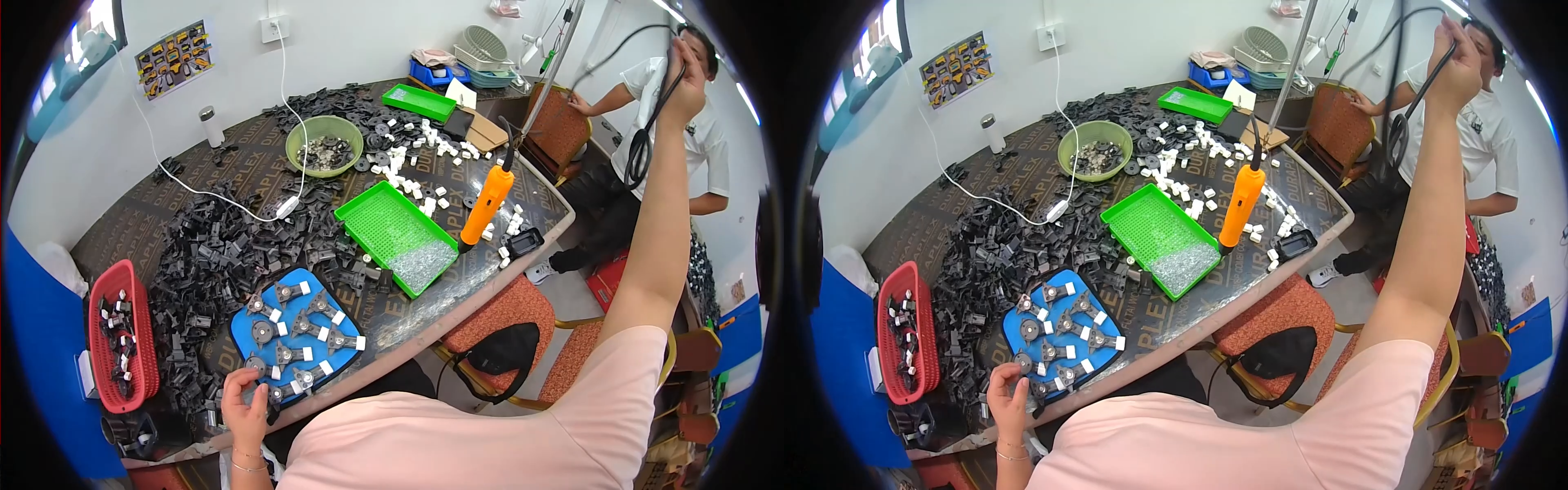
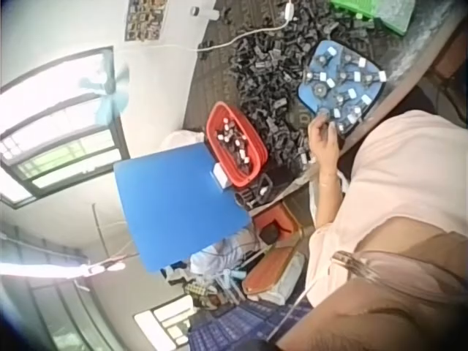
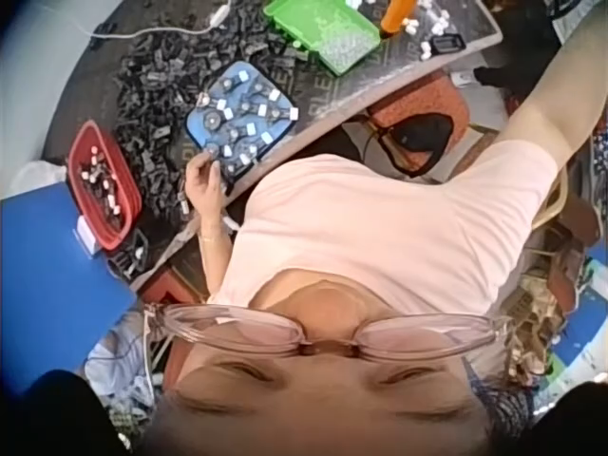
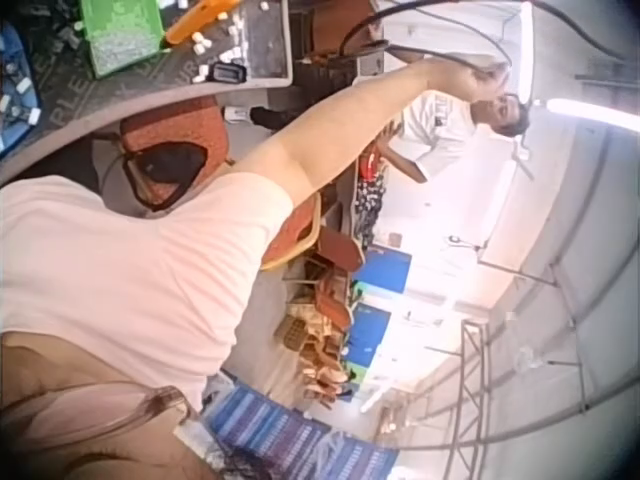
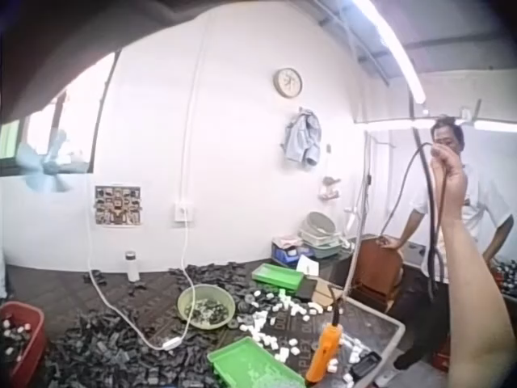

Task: Assembling small plastic mechanical components using an electric screwdriver.

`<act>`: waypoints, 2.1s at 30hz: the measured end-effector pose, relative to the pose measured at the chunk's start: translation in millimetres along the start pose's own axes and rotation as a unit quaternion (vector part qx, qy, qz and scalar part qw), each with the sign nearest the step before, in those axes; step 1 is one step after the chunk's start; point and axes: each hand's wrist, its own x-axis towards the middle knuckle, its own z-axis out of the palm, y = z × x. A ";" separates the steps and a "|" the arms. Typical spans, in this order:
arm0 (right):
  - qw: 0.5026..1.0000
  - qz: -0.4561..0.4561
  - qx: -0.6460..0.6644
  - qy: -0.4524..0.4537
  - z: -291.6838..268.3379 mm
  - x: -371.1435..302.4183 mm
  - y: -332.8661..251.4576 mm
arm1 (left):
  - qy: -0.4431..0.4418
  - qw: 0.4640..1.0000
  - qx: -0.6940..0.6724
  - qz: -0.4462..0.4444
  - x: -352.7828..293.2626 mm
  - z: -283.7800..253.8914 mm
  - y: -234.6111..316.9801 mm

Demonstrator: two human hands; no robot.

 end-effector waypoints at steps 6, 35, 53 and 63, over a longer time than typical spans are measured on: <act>0.978 0.196 -0.052 -0.040 -9.0 -53.4 22.8 | 0.011 1.000 0.005 -0.012 -0.7 7.9 -6.2; 0.755 0.641 0.041 0.131 -15.6 -335.0 -51.7 | 0.027 0.998 0.001 -0.061 5.1 12.0 -8.6; 0.740 0.649 0.115 0.134 -15.1 -389.7 -125.2 | 0.081 0.991 -0.009 -0.110 -13.4 -2.7 -29.5; 0.577 0.314 -0.103 -0.747 31.7 -407.3 -109.1 | 0.075 0.995 0.018 -0.060 6.9 8.3 -9.5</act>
